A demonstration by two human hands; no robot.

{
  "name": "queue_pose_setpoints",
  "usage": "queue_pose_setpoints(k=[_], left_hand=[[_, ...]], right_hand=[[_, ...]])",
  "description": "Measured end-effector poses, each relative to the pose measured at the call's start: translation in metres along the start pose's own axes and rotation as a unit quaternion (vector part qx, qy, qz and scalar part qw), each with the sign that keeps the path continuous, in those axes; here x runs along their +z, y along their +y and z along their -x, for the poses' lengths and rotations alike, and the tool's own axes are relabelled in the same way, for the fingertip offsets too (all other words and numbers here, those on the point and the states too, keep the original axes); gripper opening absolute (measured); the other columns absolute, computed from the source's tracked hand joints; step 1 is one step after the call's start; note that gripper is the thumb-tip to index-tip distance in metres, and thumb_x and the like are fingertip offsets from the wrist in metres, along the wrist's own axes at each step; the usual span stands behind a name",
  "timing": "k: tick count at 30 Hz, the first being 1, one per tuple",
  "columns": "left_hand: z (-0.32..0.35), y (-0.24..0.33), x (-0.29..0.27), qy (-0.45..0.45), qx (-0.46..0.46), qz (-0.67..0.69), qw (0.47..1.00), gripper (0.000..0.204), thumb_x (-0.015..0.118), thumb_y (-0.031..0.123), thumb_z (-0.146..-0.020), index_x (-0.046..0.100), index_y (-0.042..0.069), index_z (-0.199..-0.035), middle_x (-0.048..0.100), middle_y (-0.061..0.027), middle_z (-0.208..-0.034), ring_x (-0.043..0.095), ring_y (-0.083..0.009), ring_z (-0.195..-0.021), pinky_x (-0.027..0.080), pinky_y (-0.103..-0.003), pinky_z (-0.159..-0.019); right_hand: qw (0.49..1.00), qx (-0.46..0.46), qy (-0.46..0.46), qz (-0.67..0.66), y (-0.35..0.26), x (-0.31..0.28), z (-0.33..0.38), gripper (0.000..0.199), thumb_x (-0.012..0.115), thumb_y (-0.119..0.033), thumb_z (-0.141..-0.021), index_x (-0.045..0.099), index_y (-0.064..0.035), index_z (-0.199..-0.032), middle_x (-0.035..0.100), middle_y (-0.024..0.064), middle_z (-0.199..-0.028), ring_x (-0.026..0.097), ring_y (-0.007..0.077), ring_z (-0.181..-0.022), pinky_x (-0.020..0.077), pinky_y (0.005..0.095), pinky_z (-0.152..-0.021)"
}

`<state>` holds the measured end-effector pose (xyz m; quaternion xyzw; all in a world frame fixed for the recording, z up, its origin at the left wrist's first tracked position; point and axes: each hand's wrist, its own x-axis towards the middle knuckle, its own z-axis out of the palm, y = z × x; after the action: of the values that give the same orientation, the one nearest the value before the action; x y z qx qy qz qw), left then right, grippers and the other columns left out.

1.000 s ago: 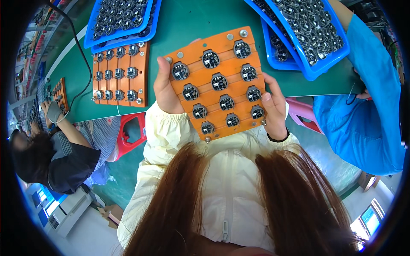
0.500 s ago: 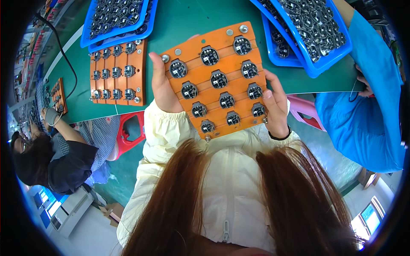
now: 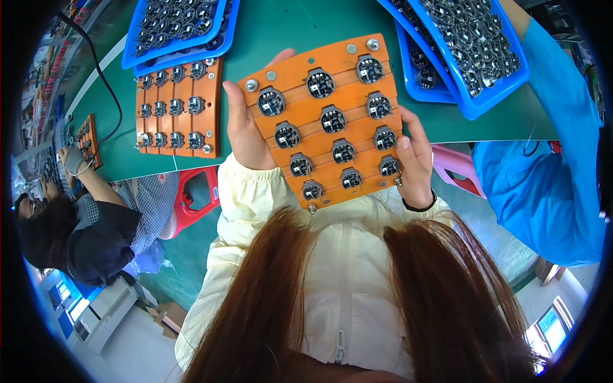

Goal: Assemble and inspect electronic components on circuit board panels within an industrial factory setting.

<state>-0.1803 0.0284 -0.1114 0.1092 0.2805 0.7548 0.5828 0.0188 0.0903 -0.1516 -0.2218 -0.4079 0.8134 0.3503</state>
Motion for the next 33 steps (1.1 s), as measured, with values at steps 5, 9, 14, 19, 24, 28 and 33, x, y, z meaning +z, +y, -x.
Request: queue_pose_setpoints(k=[5,9,14,19,24,28,33], left_hand=[[0.0001,0.0,-0.0003,0.004,0.0,0.008,1.0,0.073,0.022,0.058,-0.088,0.032,-0.002,-0.127,0.042,-0.0184,-0.125,0.044,-0.0306,-0.114,0.04,-0.044,-0.092],[-0.0004,0.0006,0.0004,0.018,0.001,0.001,1.0,0.072,0.023,0.057,-0.088,0.034,-0.003,-0.125,0.044,-0.0184,-0.123,0.046,-0.0304,-0.112,0.04,-0.043,-0.092],[-0.0003,0.0002,0.0005,0.028,0.008,-0.014,0.999,0.072,0.025,0.057,-0.088,0.035,-0.003,-0.124,0.045,-0.0183,-0.122,0.046,-0.0302,-0.111,0.041,-0.043,-0.091],[-0.0015,0.0,0.0024,0.035,0.001,-0.004,0.999,0.072,0.025,0.057,-0.088,0.034,-0.003,-0.125,0.044,-0.0184,-0.123,0.046,-0.0305,-0.112,0.041,-0.043,-0.091],[-0.0017,0.0,-0.0008,-0.002,-0.004,0.023,1.0,0.072,0.024,0.058,-0.087,0.033,-0.002,-0.127,0.043,-0.0181,-0.125,0.044,-0.0306,-0.113,0.04,-0.044,-0.092],[-0.0002,0.0007,0.0004,-0.016,-0.009,0.036,0.999,0.074,0.023,0.06,-0.086,0.031,0.0,-0.129,0.04,-0.0172,-0.128,0.042,-0.031,-0.116,0.039,-0.045,-0.093],[-0.0011,-0.0037,0.005,-0.018,-0.005,0.002,1.0,0.075,0.022,0.061,-0.086,0.029,0.001,-0.13,0.037,-0.0171,-0.13,0.041,-0.0313,-0.117,0.038,-0.046,-0.094]], right_hand=[[1.0,0.005,-0.004,-0.011,0.0007,-0.0012,-0.0011,0.044,0.04,-0.02,-0.093,0.026,0.0033,-0.128,0.05,0.0141,-0.116,0.053,0.0165,-0.101,0.0428,0.0279,-0.085],[1.0,0.014,-0.007,-0.027,-0.0023,0.0008,-0.0006,0.045,0.04,-0.02,-0.093,0.025,0.0031,-0.128,0.051,0.0142,-0.116,0.053,0.017,-0.1,0.0432,0.0278,-0.084],[1.0,0.008,-0.006,-0.022,0.001,-0.0013,-0.0001,0.045,0.04,-0.02,-0.093,0.025,0.0031,-0.128,0.051,0.0145,-0.115,0.054,0.0171,-0.099,0.0436,0.0278,-0.084],[1.0,0.005,-0.007,-0.008,-0.0015,-0.0005,0.0002,0.045,0.041,-0.02,-0.093,0.025,0.0031,-0.128,0.051,0.0145,-0.115,0.054,0.017,-0.099,0.0434,0.028,-0.084],[1.0,0.001,0.001,-0.004,0.0001,-0.0004,0.001,0.045,0.041,-0.02,-0.092,0.025,0.0029,-0.128,0.051,0.0146,-0.115,0.053,0.0166,-0.099,0.0428,0.0283,-0.085],[1.0,0.003,-0.001,-0.007,0.0004,0.0007,0.0019,0.045,0.041,-0.02,-0.092,0.025,0.0028,-0.128,0.051,0.0145,-0.115,0.053,0.0164,-0.1,0.0427,0.0281,-0.085],[1.0,-0.014,0.012,-0.015,0.0011,-0.0017,0.0028,0.045,0.041,-0.02,-0.092,0.026,0.0032,-0.128,0.05,0.0145,-0.116,0.052,0.0165,-0.101,0.0419,0.0284,-0.086]])
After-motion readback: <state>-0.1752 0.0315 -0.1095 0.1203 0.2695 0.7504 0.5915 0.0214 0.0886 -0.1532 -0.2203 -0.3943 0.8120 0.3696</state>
